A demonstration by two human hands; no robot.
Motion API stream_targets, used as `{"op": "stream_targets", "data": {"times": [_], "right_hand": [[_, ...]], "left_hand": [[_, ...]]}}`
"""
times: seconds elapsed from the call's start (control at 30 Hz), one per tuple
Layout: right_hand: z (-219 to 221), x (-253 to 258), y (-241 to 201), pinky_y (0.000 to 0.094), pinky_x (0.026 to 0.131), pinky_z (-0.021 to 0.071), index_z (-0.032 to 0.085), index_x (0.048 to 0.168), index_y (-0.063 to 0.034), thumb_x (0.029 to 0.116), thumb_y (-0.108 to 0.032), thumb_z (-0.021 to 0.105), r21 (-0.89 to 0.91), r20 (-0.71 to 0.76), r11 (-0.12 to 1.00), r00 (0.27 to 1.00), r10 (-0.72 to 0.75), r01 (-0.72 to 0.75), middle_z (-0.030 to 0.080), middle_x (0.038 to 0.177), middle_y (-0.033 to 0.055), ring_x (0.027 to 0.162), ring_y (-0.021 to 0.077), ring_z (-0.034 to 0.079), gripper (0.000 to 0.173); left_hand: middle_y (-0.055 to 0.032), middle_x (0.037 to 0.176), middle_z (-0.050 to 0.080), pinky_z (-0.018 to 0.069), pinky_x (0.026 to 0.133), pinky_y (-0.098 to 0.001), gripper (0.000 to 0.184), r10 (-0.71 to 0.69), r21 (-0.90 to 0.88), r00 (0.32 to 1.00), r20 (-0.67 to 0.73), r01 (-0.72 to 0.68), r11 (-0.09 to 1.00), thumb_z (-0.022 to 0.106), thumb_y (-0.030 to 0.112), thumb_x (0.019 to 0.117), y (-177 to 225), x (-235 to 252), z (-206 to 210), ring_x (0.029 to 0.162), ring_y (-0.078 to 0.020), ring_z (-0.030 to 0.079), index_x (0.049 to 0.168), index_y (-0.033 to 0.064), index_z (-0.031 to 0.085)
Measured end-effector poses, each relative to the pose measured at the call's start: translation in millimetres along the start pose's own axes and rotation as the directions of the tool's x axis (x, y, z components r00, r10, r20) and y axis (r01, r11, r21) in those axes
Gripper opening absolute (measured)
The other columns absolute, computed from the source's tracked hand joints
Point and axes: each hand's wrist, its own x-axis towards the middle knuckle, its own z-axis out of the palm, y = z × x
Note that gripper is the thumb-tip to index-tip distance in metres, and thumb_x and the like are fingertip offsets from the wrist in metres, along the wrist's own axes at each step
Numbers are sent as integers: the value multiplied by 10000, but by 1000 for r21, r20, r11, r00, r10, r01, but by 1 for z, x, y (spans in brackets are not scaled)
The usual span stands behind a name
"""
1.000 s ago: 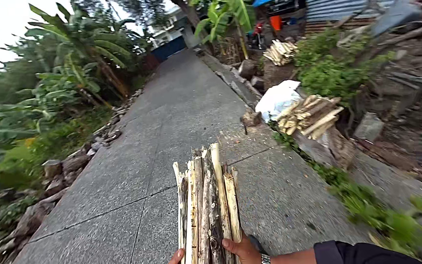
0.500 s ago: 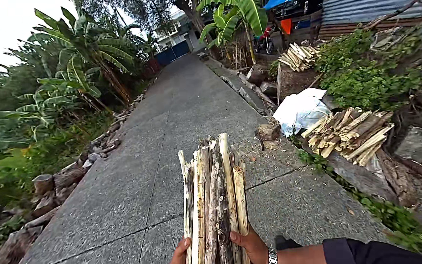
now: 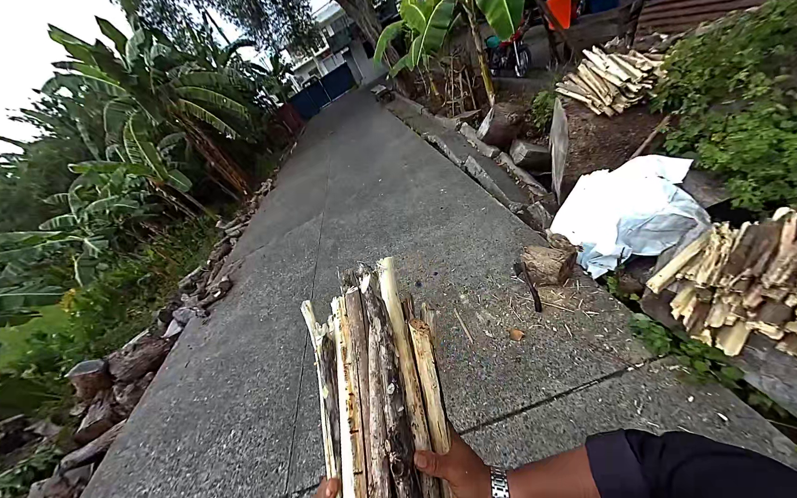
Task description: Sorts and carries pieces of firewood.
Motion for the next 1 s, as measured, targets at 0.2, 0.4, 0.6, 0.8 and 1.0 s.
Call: {"op": "stream_targets", "data": {"times": [0.2, 0.4, 0.6, 0.8, 1.0], "right_hand": [[-21, 157, -54, 391, 933, 613, 235, 1545, -65, 645, -409, 948, 16, -44, 1000, 999, -25, 26, 650, 1264, 137, 1088, 197, 701, 1199], [-26, 324, -129, 403, 904, 627, 275, 1541, -86, 617, -518, 941, -48, -142, 998, 988, -55, 49, 674, 1234, 135, 1055, 213, 718, 1218], [-49, 449, -207, 382, 877, 636, 307, 1514, -59, 590, -543, 944, -31, -307, 985, 936, -171, 169, 686, 1203, 131, 1022, 201, 727, 1222], [-117, 575, -289, 395, 873, 641, 324, 1504, -54, 609, -528, 947, 8, -341, 968, 910, -235, 252, 690, 1197, 145, 1021, 218, 731, 1189], [-178, 692, -403, 386, 876, 635, 302, 1523, -75, 612, -524, 927, 5, -333, 975, 919, -210, 224, 679, 1218, 139, 1035, 210, 725, 1192]], "left_hand": [[6, 926, 793, 639, 785, -322, 502, -25, -44, 997, 75, 29, 999, 816, 650, 728, 1, 179, -26, 838, -100, 761, 1033, 254, 768], [-29, 911, 788, 643, 768, -357, 585, -81, -78, 981, 178, 96, 992, 835, 674, 685, 25, 386, -42, 813, -137, 762, 1031, 209, 763], [-35, 889, 784, 641, 755, -342, 616, -176, -43, 938, 297, 197, 979, 870, 655, 645, 55, 578, -13, 793, -136, 759, 1017, 178, 756], [-25, 890, 784, 639, 753, -333, 604, -195, 2, 891, 410, 213, 977, 863, 654, 662, 46, 762, 32, 795, -127, 758, 1029, 188, 750], [-36, 890, 784, 638, 753, -329, 647, -190, -10, 912, 364, 207, 978, 867, 667, 650, 57, 916, 92, 796, -132, 760, 1039, 165, 743]]}}
